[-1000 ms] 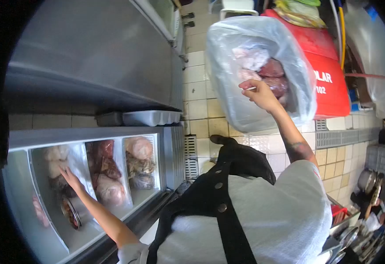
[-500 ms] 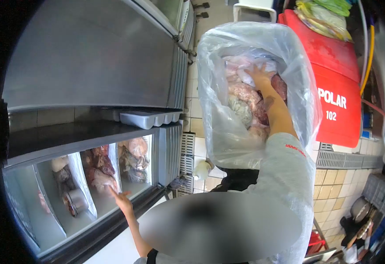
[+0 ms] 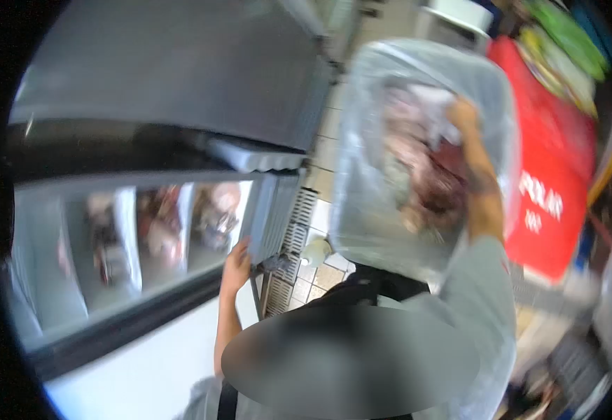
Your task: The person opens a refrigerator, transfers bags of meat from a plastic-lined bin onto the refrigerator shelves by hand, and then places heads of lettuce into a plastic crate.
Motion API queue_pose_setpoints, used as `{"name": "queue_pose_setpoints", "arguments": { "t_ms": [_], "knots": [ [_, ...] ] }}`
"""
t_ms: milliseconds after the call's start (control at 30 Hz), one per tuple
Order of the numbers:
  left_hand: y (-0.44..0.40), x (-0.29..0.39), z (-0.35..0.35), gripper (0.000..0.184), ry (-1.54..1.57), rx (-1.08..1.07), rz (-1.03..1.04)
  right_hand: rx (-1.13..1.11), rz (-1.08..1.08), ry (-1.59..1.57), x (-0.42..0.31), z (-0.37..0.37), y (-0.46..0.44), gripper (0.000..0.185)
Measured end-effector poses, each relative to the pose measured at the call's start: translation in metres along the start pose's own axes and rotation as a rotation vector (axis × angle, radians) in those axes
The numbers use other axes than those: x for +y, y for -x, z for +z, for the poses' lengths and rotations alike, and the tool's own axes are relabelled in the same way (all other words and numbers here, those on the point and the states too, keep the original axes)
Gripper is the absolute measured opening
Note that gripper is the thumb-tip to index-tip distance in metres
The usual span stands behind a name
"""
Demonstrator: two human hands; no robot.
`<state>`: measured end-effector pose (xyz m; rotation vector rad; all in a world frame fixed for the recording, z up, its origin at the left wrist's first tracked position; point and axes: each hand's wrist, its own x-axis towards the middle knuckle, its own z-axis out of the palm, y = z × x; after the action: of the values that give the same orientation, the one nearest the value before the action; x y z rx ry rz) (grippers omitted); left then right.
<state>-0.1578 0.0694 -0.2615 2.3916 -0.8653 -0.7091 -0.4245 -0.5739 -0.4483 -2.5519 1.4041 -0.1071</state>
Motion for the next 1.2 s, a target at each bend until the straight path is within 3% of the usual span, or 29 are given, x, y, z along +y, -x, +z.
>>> {"name": "queue_pose_setpoints", "arguments": {
  "t_ms": [67, 133, 167, 200, 333, 433, 533, 633, 700, 800, 900, 967, 1033, 1200],
  "knots": [
    [-0.009, 0.047, 0.003, 0.043, -0.026, -0.022, 0.049, 0.155, 0.007, -0.347, -0.003, -0.038, 0.027, 0.047],
    [-0.021, 0.065, 0.012, 0.048, 0.086, -0.052, 0.174, 0.076, -0.027, -0.514, -0.045, -0.112, 0.062, 0.046],
    [-0.028, 0.077, 0.015, 0.053, 0.175, -0.06, 0.228, -0.08, 0.042, -0.492, -0.064, -0.146, 0.07, 0.043],
    [-0.034, 0.095, 0.018, 0.058, 0.224, -0.048, 0.352, 0.04, -0.025, -0.709, -0.052, -0.137, 0.07, 0.041],
    [-0.054, 0.141, 0.038, 0.093, 0.411, -0.009, 0.591, -0.229, -0.005, -1.376, -0.186, -0.241, 0.143, 0.033],
    [-0.044, 0.163, 0.03, 0.101, 1.024, -0.128, 0.595, -0.326, -0.218, -1.319, -0.246, -0.222, 0.152, 0.035],
    [-0.038, 0.134, 0.001, 0.101, 1.118, 0.106, 0.661, -0.641, -0.31, -1.468, -0.385, -0.233, 0.212, 0.041],
    [-0.013, 0.071, -0.045, 0.093, 1.546, 0.162, 0.608, -0.919, -0.431, -1.552, -0.487, -0.199, 0.252, 0.04],
    [-0.001, 0.025, -0.069, 0.085, 1.707, 0.133, 0.414, -1.035, -0.562, -1.381, -0.534, -0.181, 0.272, 0.045],
    [0.007, -0.029, -0.11, 0.053, 1.818, 0.312, 0.335, -0.922, -0.965, -1.344, -0.586, -0.191, 0.305, 0.054],
    [0.006, -0.069, -0.172, 0.042, 1.851, 0.499, 0.292, -0.922, -0.906, -1.352, -0.604, -0.207, 0.306, 0.058],
    [-0.012, -0.104, -0.225, 0.041, 1.872, 0.59, 0.38, -0.913, -0.833, -1.319, -0.599, -0.2, 0.294, 0.053],
    [-0.032, -0.141, -0.288, 0.04, 1.765, 0.647, 0.415, -0.915, -0.764, -1.303, -0.584, -0.189, 0.273, 0.049],
    [-0.08, -0.193, -0.431, 0.04, 1.379, 1.081, 0.345, -0.679, -0.504, -1.25, -0.55, -0.163, 0.216, 0.033]
  ]
}}
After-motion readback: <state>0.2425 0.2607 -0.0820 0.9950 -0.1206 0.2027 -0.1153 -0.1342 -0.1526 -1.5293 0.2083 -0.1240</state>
